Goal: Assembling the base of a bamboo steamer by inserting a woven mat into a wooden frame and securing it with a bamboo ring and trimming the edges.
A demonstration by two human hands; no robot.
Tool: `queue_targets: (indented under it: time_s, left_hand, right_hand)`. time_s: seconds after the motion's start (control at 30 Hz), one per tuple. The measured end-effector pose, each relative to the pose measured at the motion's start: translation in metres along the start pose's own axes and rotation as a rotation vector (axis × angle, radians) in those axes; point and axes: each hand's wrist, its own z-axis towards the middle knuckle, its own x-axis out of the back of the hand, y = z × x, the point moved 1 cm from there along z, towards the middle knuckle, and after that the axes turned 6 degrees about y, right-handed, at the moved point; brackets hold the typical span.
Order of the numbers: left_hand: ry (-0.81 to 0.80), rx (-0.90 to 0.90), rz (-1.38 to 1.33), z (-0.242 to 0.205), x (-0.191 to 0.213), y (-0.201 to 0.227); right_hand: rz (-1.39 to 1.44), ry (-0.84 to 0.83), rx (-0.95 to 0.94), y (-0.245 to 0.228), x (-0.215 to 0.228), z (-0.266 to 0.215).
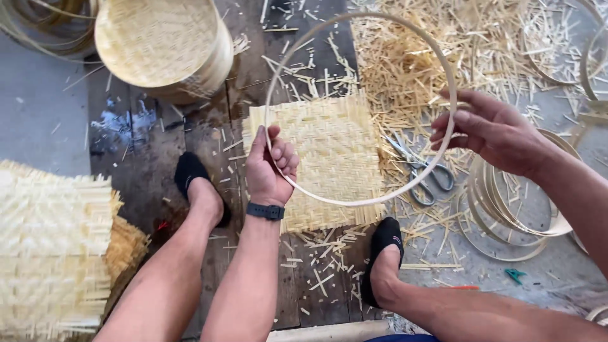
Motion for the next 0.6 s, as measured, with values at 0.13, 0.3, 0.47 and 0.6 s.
queue_targets:
  time_s: [0.13,0.3,0.47,0.6]
  left_hand:
    - [0.026,0.043,0.089,-0.006,0.005,0.013]
    - [0.146,0.050,0.092,-0.007,0.003,0.035]
    - [0.221,-0.092,0.117,-0.007,-0.003,0.069]
    - [0.011,-0.701,0.838,-0.051,-0.056,0.061]
  right_hand:
    - [0.026,0.147,0.022,-0.016,-0.030,0.021]
    - [-1.152,0.507,1.017,-0.008,-0.071,0.013]
    - [-1.226,-0.087,1.236,0.016,-0.148,-0.039]
    - [-1.219,-0.066,1.260,0.001,-0.155,-0.047]
